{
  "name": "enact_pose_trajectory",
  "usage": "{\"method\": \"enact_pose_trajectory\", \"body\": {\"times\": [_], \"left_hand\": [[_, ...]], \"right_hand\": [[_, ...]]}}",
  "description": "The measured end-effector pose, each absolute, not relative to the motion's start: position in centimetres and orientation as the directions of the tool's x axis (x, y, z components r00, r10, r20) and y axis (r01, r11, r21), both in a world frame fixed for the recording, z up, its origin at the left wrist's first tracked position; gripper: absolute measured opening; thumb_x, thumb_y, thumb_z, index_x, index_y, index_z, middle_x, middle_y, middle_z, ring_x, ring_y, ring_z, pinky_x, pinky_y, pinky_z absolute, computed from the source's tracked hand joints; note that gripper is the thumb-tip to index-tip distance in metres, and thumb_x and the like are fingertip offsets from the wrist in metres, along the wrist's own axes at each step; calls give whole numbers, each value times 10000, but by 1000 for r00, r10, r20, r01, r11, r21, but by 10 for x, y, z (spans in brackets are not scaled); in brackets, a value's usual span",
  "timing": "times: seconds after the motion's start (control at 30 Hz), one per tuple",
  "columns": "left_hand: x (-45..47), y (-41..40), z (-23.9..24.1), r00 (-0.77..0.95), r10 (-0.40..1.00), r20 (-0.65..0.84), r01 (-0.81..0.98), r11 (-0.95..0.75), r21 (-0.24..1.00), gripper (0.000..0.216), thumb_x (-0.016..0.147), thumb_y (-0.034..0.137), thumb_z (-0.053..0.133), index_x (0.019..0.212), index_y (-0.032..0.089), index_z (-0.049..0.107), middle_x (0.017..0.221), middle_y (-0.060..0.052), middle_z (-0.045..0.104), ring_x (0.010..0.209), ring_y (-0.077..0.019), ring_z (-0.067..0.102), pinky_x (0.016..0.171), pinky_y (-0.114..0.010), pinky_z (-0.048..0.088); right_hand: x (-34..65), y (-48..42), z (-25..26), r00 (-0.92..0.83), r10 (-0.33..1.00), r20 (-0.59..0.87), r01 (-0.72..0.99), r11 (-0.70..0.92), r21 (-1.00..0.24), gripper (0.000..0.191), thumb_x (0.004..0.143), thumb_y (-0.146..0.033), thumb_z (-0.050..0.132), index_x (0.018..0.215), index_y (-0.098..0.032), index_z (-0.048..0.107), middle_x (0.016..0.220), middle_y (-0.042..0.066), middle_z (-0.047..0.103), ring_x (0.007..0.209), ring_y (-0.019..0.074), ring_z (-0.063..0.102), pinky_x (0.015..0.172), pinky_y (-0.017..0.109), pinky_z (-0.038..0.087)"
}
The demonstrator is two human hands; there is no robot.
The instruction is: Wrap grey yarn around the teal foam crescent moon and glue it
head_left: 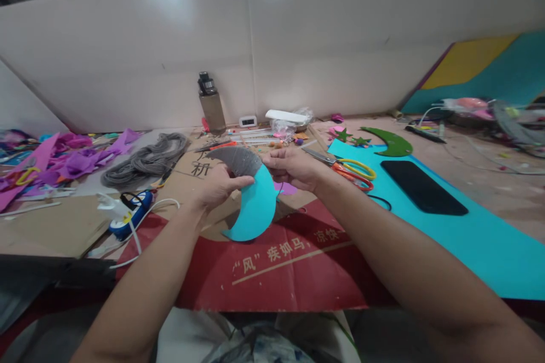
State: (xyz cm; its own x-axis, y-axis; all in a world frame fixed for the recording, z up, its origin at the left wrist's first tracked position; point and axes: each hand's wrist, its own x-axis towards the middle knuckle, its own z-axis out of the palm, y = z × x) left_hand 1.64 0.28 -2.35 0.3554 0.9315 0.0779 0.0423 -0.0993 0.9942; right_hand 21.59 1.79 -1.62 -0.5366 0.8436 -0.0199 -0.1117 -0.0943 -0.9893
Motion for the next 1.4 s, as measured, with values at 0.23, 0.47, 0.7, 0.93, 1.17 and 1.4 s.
{"method": "enact_pose_trajectory", "body": {"times": [0.23, 0.47, 0.7, 0.93, 1.17, 1.4], "left_hand": [[15, 6, -27, 376, 926, 31, -97, 6, 995, 365, 569, 246, 794, 895, 131, 678, 894, -63, 709, 764, -164, 633, 697, -262, 480], [16, 3, -25, 354, 935, -2, -37, 16, 999, 389, 542, 284, 814, 867, 126, 671, 757, -43, 680, 671, -149, 604, 586, -236, 441], [14, 9, -32, 355, 934, -26, -80, 58, 995, 384, 562, 393, 817, 772, 128, 636, 677, -13, 631, 580, -110, 558, 574, -238, 439], [9, 13, -34, 382, 924, 11, -108, 34, 994, 496, 634, 633, 679, 710, 146, 620, 669, -29, 606, 605, -129, 552, 607, -269, 455], [12, 7, -27, 363, 931, 39, 72, -70, 995, 271, 613, 359, 782, 709, 135, 664, 659, -15, 616, 597, -112, 525, 586, -246, 396], [10, 4, -24, 323, 942, 92, 58, -117, 991, 271, 564, 337, 803, 726, 148, 696, 708, -28, 659, 666, -151, 568, 635, -268, 431]], "right_hand": [[219, 23, -19, -561, 828, 12, -284, -179, -942, 303, 724, -404, 722, 772, -134, 593, 570, -70, 341, 499, 44, 228, 442, 188, 191], [217, 18, -13, -534, 844, 57, -94, 7, -996, 308, 684, -420, 736, 683, -162, 567, 553, -65, 377, 502, 53, 296, 462, 212, 221], [216, 19, -13, -391, 920, 27, -7, 27, -1000, 297, 676, -375, 717, 586, -175, 517, 477, -69, 396, 435, 47, 289, 429, 231, 188], [221, 22, -12, -355, 935, -7, -73, -36, -997, 303, 657, -385, 740, 640, -169, 528, 560, -30, 535, 475, 64, 439, 455, 225, 306], [219, 16, -7, -413, 911, 8, -80, -27, -996, 357, 666, -397, 736, 586, -174, 470, 476, -82, 361, 430, 36, 256, 435, 223, 177], [217, 20, -17, -635, 772, -23, -190, -185, -964, 427, 660, -466, 740, 637, -181, 422, 494, -103, 299, 456, 38, 209, 458, 212, 155]]}}
